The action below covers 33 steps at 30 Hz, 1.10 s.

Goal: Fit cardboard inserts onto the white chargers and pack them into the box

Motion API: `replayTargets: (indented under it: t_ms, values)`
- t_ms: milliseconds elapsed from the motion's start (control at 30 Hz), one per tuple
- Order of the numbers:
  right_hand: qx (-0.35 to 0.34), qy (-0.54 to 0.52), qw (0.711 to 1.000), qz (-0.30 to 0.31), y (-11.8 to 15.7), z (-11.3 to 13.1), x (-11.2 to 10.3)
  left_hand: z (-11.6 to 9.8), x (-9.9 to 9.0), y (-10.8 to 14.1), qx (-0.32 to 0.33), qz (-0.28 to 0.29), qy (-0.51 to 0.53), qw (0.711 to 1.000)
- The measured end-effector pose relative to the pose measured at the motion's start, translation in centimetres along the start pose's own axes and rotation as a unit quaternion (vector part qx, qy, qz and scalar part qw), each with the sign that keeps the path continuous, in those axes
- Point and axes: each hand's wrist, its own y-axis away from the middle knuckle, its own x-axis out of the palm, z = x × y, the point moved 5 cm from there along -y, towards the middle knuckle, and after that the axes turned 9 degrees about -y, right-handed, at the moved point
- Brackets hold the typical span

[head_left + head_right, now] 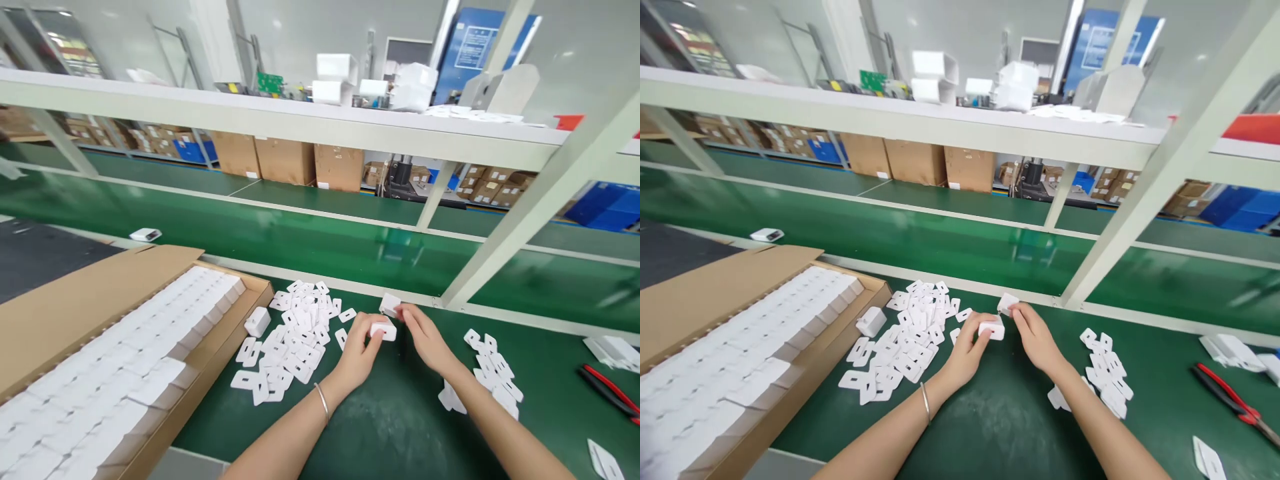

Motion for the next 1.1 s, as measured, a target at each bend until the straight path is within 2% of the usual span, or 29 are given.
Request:
replayTargets:
  t_ms: [33,100,200,400,567,733,900,1000,1100]
  values:
    - [0.009,-0.051,0.998,0.027,1.4,0.3,0.2,-0.5,0.2,0.2,0.012,0.007,0.001,1.0]
    - [0.019,-0.086,0.994,0.067,3.7,0.5,0.3,-1.3,1.0,0.5,0.028,0.027,0.011,0.999]
    - [0.038,-0.091,0.994,0.051,5.5,-0.6,0.1,-2.2,1.9,0.9,0.033,0.056,0.01,0.998]
    - [-0.007,-0.102,0.995,0.015,5.9,-3.0,-0.2,-3.2,2.3,1.2,0.035,0.121,-0.029,0.992]
    - [-0.03,-0.09,0.995,-0.008,6.4,-2.8,-0.6,-3.0,2.4,1.4,-0.008,0.167,-0.008,0.986]
    - [-0.013,-0.152,0.988,-0.04,6.6,-2.6,0.0,-2.9,2.3,1.4,-0.006,0.162,-0.006,0.987]
    - [0.008,-0.236,0.972,-0.017,7.0,-3.7,1.2,-3.4,2.3,1.5,0.047,0.135,-0.008,0.99]
    - [0.012,-0.229,0.973,-0.012,7.3,-4.5,1.2,-3.6,2.3,1.5,0.066,0.126,-0.015,0.99]
    - [-0.001,-0.212,0.977,0.007,7.4,-4.7,1.0,-3.4,2.3,1.5,0.055,0.13,-0.015,0.99]
